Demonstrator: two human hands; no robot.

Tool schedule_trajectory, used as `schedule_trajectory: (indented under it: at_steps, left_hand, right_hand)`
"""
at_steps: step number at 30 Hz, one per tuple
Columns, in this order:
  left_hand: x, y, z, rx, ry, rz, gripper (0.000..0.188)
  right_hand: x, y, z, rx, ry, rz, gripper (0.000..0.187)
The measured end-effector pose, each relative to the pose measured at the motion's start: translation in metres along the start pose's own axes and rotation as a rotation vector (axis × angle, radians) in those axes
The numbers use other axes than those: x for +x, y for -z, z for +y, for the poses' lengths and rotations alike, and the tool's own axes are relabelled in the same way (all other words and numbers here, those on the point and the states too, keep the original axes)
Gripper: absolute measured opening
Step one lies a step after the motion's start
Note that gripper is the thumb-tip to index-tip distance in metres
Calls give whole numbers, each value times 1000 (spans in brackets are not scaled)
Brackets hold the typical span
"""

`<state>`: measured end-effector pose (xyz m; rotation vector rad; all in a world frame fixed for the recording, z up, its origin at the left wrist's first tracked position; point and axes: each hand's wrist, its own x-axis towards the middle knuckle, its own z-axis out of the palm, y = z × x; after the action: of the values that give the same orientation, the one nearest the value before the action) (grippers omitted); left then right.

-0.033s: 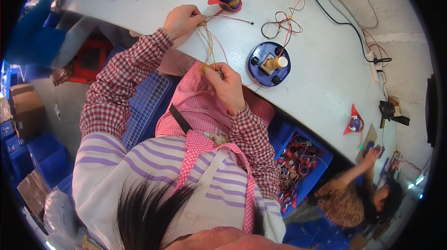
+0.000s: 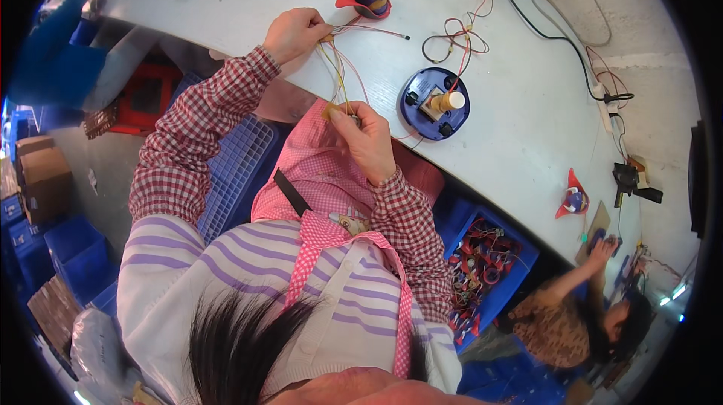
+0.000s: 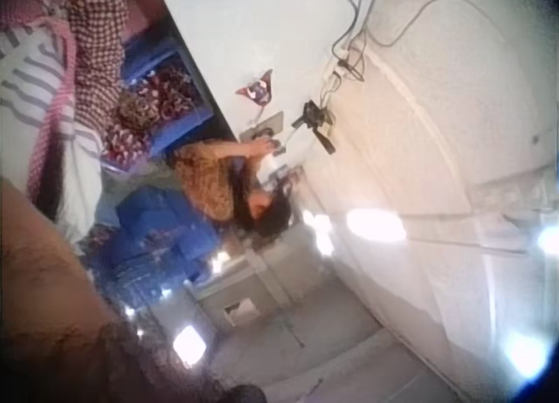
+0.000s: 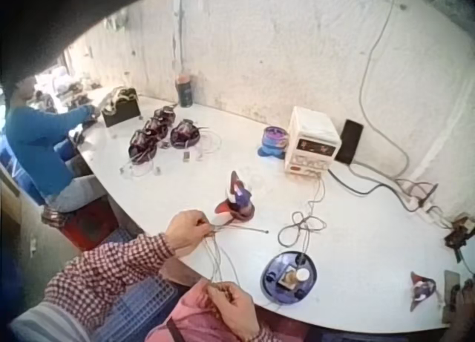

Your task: Assembling small plastic toy parts and components at a production workbench.

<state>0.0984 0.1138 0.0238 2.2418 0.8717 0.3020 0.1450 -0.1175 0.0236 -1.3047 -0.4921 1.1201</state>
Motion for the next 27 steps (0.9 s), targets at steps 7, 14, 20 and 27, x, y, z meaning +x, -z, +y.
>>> schedule_trajectory:
  at_steps: [7,14,20,27]
  left_hand:
    - [-2,-1,4,-2,4,22,30]
    - [-7,0,6,-2,14,0,28]
    - [-48,-1,10,-274,-171,312,31]
    - [-128,-20,34,-813,117,-179,17]
  right_hand:
    - [1,1,2,-14,14,-9,19]
    - [0,0,2,-15,31,-4,19]
    - [-1,3,-7,138,-79,-7,18]
    - [-4,4,-14,366,-118,-89,18]
